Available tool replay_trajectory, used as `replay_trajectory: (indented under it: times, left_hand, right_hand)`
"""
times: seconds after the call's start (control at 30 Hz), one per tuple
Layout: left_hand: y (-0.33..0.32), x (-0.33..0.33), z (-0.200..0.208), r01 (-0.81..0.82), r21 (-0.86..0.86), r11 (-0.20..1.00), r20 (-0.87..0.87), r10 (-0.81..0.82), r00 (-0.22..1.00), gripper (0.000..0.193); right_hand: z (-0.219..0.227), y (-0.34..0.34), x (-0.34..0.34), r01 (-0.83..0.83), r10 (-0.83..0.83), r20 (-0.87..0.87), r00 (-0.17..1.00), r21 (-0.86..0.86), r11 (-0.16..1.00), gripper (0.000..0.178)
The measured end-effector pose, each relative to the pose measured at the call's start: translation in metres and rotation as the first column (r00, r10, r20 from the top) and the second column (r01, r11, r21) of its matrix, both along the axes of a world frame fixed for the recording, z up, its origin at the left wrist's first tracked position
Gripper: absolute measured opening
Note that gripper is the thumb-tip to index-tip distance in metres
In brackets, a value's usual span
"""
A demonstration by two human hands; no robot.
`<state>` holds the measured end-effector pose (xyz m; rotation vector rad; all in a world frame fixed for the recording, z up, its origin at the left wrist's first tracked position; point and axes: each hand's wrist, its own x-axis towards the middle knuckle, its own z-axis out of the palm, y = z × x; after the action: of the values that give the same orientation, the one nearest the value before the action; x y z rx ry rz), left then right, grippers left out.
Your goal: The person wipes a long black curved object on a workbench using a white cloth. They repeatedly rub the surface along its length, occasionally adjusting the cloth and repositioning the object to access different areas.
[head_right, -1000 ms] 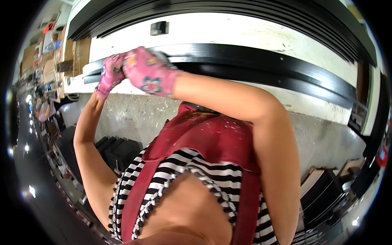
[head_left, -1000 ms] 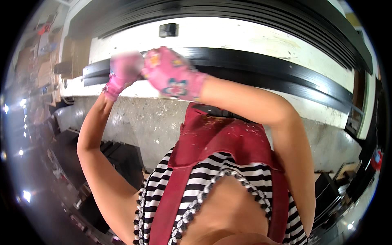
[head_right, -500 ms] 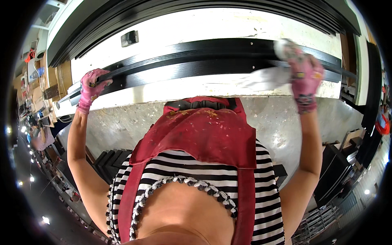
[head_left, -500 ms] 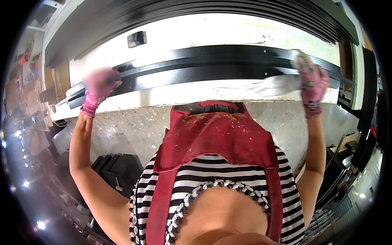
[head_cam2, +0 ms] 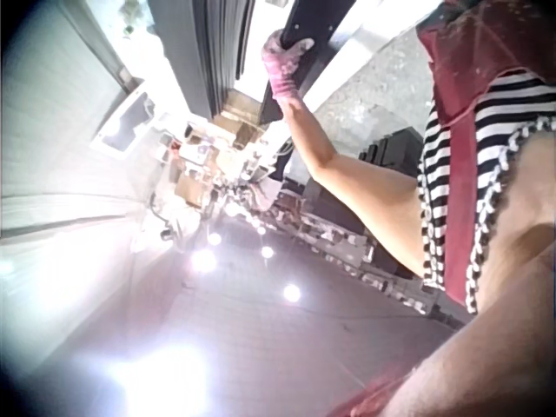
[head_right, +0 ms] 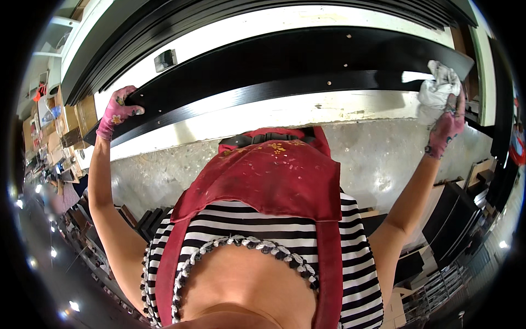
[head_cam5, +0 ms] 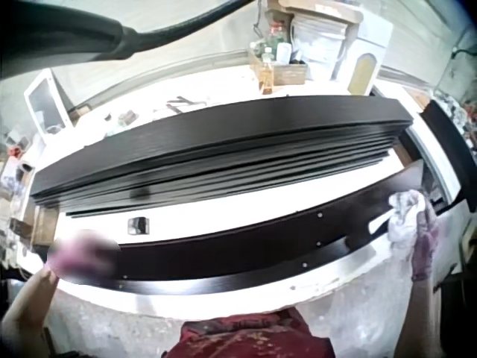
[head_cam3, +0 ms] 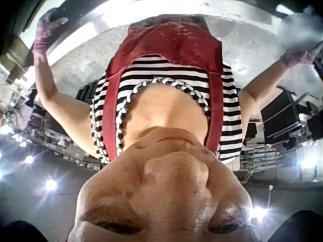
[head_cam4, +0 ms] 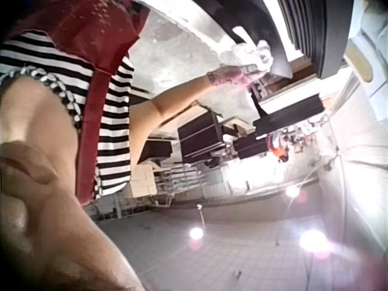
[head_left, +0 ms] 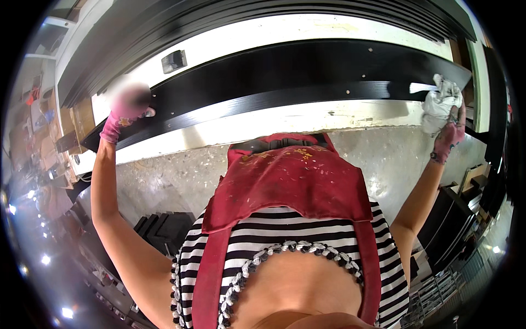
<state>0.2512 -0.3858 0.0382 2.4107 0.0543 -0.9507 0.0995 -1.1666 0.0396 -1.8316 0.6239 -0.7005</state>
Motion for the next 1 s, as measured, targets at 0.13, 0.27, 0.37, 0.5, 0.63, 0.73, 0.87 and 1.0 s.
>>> replay_trajectory:
  times: [0.13,0.27,0.37,0.5,0.63,0.73,0.87,1.0]
  left_hand:
    - [-0.042,0.009,0.009,0.224,-0.197,0.955,0.079,-0.212,0.974,0.067]
    - [-0.044,0.006,0.004,0.354,-0.098,0.93,0.1,-0.345,0.933,0.074]
    - [-0.044,-0.002,0.003,0.464,0.054,0.884,0.187,-0.465,0.865,0.085]
    - [-0.083,-0.04,-0.009,0.371,0.241,0.897,0.572,-0.44,0.692,0.116]
    - [-0.143,-0.046,-0.017,0.383,0.089,0.919,0.715,-0.327,0.618,0.122]
    - [-0.198,-0.052,-0.03,0.423,0.299,0.855,0.725,-0.492,0.483,0.127]
    - [-0.201,-0.045,-0.044,0.373,0.119,0.92,0.782,-0.319,0.535,0.11]
    - [-0.201,-0.048,-0.041,0.362,0.098,0.927,0.797,-0.291,0.529,0.106]
  right_hand:
    - [-0.015,0.0,-0.018,0.019,-0.023,0.056,0.998,0.076,0.997,0.037]
    - [-0.013,0.008,-0.023,-0.114,0.095,0.15,0.984,0.128,0.985,0.039]
    - [0.005,0.043,-0.015,-0.093,0.077,0.126,0.989,0.134,0.987,0.04]
    - [0.014,0.109,0.007,-0.261,0.25,0.114,0.961,0.097,0.96,0.04]
    - [-0.004,0.207,0.046,-0.632,0.616,-0.15,0.773,-0.258,0.731,0.039]
    - [-0.037,0.28,0.062,-0.727,0.67,-0.375,0.641,-0.576,0.374,0.029]
    - [-0.043,0.281,0.065,-0.625,0.632,-0.416,0.654,-0.768,0.141,0.031]
    - [-0.034,0.207,0.046,-0.754,0.509,-0.62,0.597,-0.65,0.092,0.027]
